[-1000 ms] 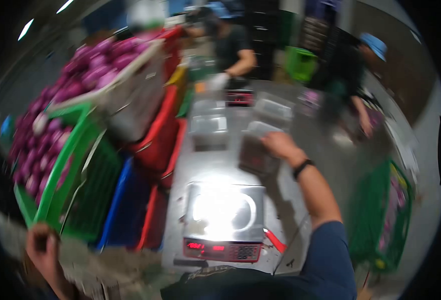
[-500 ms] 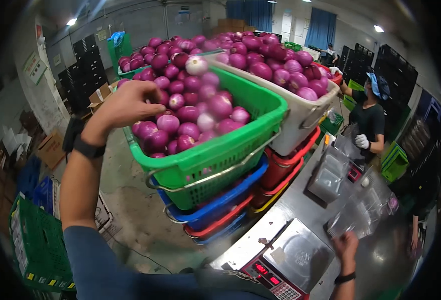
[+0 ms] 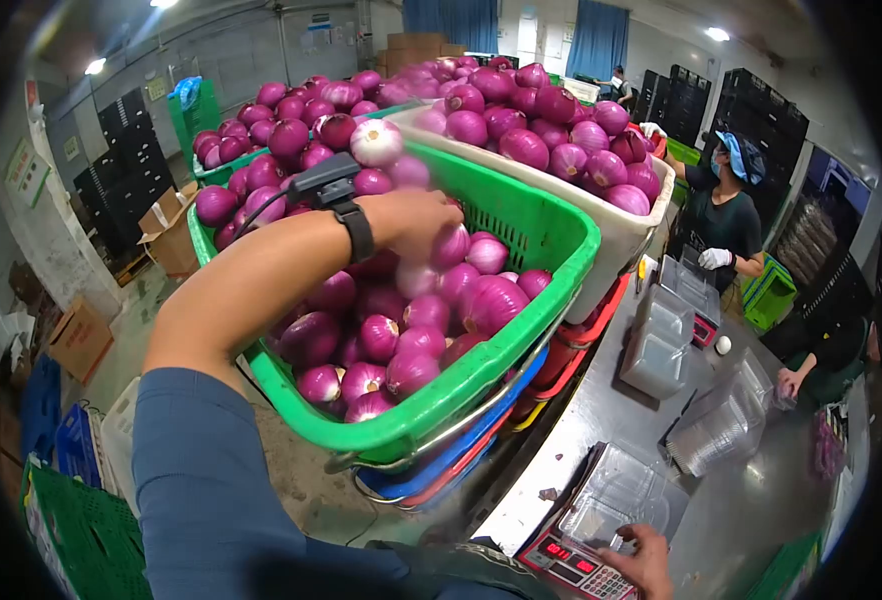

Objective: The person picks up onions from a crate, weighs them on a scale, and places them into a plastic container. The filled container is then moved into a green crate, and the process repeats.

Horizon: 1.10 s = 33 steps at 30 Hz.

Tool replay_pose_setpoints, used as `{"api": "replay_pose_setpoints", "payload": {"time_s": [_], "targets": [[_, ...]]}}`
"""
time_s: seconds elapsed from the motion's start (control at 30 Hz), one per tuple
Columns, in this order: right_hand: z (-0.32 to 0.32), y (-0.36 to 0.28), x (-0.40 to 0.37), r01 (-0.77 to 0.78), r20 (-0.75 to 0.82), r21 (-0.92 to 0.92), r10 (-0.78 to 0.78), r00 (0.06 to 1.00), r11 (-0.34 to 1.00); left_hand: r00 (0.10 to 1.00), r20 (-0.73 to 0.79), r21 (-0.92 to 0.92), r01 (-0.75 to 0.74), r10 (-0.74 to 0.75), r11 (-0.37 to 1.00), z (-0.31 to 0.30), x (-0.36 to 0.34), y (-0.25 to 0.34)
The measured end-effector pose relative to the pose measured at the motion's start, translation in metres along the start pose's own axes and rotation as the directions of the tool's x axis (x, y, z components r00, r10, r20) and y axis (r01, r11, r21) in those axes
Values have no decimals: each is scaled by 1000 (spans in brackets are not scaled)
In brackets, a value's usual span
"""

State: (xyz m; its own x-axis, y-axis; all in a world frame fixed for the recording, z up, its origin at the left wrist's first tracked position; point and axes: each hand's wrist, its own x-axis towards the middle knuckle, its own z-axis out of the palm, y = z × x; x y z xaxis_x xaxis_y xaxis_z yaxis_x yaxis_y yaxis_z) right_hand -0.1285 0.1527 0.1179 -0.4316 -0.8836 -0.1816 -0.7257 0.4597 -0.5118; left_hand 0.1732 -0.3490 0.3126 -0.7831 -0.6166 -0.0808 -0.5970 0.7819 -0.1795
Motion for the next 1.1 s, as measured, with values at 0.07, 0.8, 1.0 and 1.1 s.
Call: {"api": "replay_pose_setpoints", "payload": {"time_s": [0.07,0.8,1.0,1.1], "targets": [[-11,0,-3,-57,-27,14,58,998,998,998,-52,-84,-39,35,996,25,15,-9],[-64,-279,131,707,-751,-347,-634,185,617,755,-603,-745,-648,258,158,-70,-37,135],[-41,-234,141,800,-876,-2,-387,288,600,782,-409,-310,-604,471,734,-91,-82,72],[-33,-185,134,722,-849,129,-301,435,680,971,-240,-117,-48,19,992,-73,-91,14]]}}
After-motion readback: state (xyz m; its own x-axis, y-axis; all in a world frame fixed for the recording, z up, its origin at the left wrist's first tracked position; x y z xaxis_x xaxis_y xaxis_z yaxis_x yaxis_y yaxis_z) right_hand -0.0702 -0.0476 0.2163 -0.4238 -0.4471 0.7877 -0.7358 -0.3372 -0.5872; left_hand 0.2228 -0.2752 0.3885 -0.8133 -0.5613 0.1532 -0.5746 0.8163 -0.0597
